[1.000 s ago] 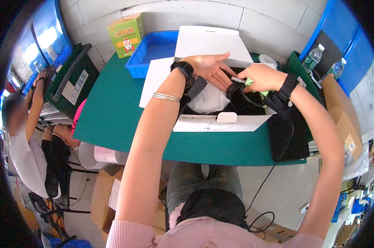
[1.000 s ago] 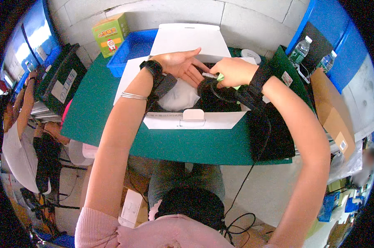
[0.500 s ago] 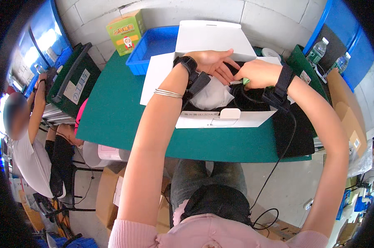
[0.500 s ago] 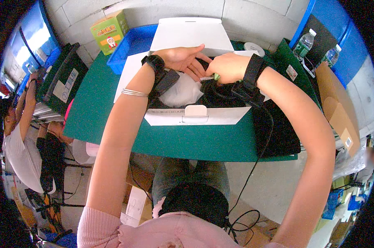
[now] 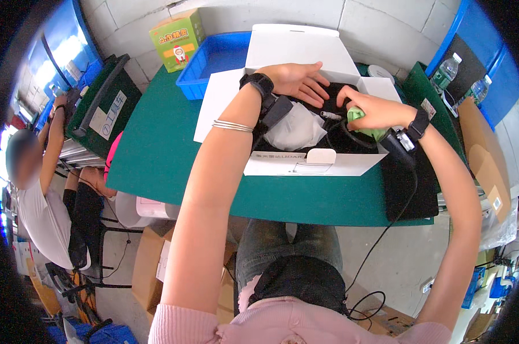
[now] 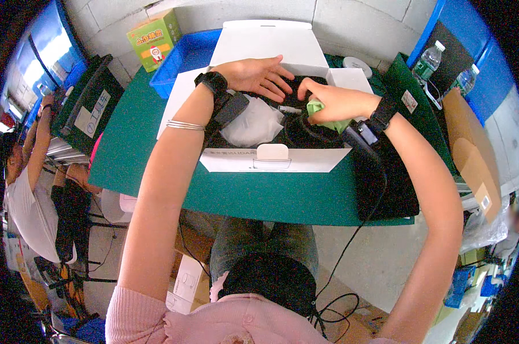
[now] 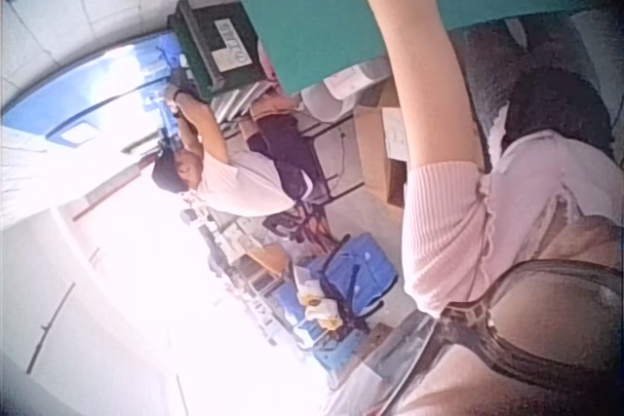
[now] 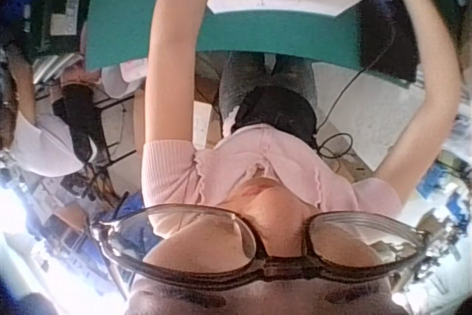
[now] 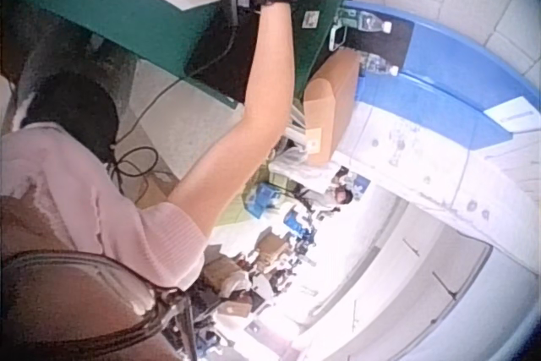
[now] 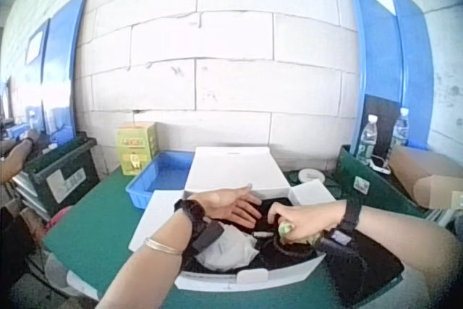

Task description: Packing a piece of equipment, its cables, and foam inserts into a white box.

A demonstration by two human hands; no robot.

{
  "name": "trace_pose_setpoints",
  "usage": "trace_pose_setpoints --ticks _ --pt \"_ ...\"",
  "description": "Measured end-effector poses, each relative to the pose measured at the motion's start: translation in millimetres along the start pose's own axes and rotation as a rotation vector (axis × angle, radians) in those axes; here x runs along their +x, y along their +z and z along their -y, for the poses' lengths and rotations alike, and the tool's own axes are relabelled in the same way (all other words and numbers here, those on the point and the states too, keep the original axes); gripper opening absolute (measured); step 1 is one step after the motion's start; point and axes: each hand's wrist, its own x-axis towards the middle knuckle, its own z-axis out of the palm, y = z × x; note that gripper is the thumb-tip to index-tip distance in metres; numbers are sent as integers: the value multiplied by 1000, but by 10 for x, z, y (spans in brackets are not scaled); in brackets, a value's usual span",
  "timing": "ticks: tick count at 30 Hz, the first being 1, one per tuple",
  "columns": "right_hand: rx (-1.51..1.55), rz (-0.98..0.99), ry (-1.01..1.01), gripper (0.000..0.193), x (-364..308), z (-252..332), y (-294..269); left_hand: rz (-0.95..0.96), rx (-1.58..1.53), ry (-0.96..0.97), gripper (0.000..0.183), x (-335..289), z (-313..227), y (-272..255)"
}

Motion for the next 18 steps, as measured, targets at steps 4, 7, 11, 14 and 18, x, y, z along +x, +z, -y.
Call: trace_pose_setpoints --ticks 4,7,11,14,18 --pt "-89 -22 -70 39 -58 -48 -109 16 -23 -13 69 -4 -6 3" --pt "-49 -73 -110 40 -133 -42 -228 2 -15 -21 69 1 -11 3" --pt "-247 -28 -12 38 -280 -26 -320 7 -5 -17 69 5 -10 -3" --pt "-293 65 12 35 -301 -31 -270 5 10 -10 69 8 -2 -9" --pt "-298 -17 -40 28 -214 -47 -194 1 16 -24 68 20 -6 -20"
